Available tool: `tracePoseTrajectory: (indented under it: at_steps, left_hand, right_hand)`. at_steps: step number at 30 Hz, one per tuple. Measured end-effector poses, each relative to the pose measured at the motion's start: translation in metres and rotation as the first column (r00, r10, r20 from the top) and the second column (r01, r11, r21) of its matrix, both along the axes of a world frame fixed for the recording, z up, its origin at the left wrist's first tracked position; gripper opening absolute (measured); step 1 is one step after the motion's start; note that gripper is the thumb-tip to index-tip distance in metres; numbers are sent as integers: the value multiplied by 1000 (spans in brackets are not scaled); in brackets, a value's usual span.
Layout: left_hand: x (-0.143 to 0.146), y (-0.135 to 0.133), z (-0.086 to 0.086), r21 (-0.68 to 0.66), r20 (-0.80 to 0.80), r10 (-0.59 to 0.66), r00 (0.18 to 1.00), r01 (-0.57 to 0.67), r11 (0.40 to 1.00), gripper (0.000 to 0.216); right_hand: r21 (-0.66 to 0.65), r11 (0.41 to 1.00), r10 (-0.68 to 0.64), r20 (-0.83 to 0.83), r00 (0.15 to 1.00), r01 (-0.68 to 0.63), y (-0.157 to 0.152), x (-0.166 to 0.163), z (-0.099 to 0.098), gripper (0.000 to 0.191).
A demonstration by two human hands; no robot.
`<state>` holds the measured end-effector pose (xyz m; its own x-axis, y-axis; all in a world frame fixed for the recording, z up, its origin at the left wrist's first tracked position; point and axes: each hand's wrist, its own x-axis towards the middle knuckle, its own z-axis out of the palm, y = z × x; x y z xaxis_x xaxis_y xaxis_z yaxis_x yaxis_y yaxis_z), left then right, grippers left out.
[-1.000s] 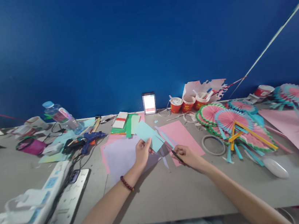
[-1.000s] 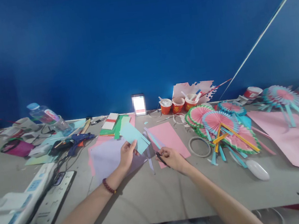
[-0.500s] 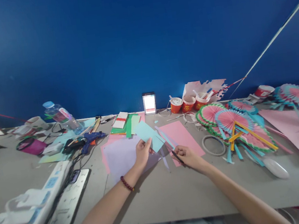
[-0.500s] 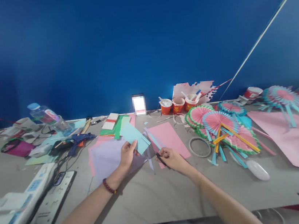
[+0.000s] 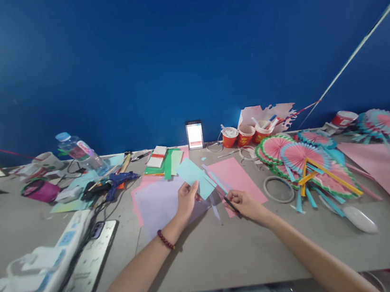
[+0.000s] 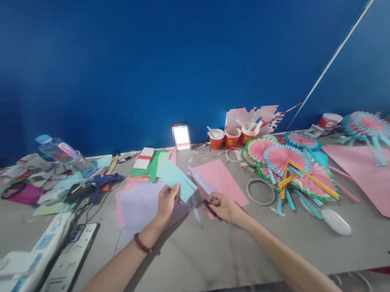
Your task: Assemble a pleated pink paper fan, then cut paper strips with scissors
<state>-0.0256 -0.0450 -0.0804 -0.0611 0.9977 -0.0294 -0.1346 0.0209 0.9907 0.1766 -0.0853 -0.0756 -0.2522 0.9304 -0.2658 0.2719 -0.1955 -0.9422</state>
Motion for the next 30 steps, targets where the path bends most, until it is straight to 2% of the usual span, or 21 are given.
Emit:
tracePoseTrajectory:
  at_steps: [19, 30]
  left_hand:
    - [6, -5, 3, -48, 27, -30, 999, 31, 998, 42]
    - [10, -10, 3, -45, 18, -90, 996, 90, 995, 43]
  right_hand:
    - [-7, 1000, 18, -17, 1000, -18, -1, 1, -1, 35]
    - [-44, 999, 10, -25, 1000, -11, -4, -3, 15, 40]
